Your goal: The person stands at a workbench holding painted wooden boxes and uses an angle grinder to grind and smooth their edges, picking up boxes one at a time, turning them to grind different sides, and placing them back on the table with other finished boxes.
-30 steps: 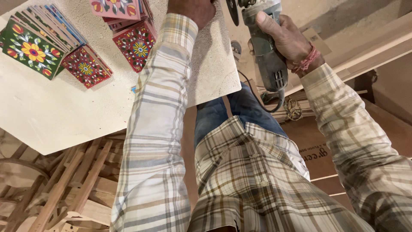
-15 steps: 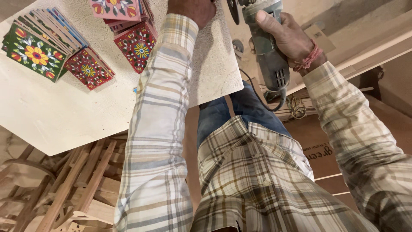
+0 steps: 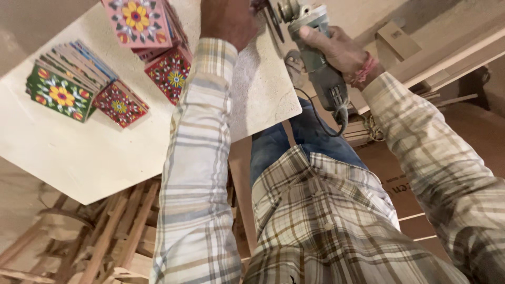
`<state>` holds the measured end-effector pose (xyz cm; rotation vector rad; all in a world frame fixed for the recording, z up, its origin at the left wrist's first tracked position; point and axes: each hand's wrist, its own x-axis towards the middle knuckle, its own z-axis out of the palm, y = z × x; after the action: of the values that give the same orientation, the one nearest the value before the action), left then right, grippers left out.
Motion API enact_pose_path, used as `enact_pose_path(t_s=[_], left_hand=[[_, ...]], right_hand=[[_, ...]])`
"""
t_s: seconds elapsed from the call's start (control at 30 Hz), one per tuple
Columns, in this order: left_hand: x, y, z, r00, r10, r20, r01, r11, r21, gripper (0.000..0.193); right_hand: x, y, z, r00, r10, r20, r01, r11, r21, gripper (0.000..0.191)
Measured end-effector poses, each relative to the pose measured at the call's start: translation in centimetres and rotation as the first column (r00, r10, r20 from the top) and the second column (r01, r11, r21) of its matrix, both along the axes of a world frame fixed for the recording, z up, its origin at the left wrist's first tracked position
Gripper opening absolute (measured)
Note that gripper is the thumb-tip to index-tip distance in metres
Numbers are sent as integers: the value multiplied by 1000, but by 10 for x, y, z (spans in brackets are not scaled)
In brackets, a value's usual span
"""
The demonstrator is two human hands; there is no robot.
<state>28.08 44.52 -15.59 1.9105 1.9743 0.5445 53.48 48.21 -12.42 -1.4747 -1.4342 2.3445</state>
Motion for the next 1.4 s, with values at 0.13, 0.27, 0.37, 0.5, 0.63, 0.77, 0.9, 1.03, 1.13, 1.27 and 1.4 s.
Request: enact_pose_path(t_s=[0.13,0.27,0.37,0.5,0.63,0.77,0.9,1.03,1.13,1.27,1.4], left_hand=[[0,0,6,999,-13,-53,13,1000,-8,13],[3,-1,2,998,-9,-68,0,993,-120,9],[5,-5,-3,997,-6,-82,-2,995,-96,8],[3,-9,-5,995,-9,-95,0,996,-93,9],[3,-9,-5,995,7,-96,-16,995,-98,12],[3,-9,-5,996,0,-86,-7,996,-90,10],[1,-10,-3,997,12,-77,-18,997,-73,14],[0,-13,-2,998,20,-60,-26,994,-105,18],[1,-15,-3,997,10,-80,-19,994,-104,17],[1,-17,-5,998,32,-58,-37,995,-95,18],[0,-18,-3,998,38,-46,-42,996,-80,19]], right_hand=[[-4,5,0,998,37,60,-37,999,-3,57],[-4,5,1,996,26,82,-25,1000,-7,54],[0,2,2,999,10,34,-10,1000,10,55],[3,1,5,1000,11,21,-10,999,-48,54],[0,0,4,999,45,4,-45,999,-16,56],[-2,-1,5,998,49,29,-48,999,-15,58],[-2,0,6,999,36,10,-36,999,-1,54],[-3,-1,6,1000,9,-15,-9,1000,-11,52],[-2,-3,7,1000,24,-7,-23,999,23,53],[0,-2,8,998,56,-3,-56,997,54,56],[0,-1,14,994,106,36,-109,986,129,58]])
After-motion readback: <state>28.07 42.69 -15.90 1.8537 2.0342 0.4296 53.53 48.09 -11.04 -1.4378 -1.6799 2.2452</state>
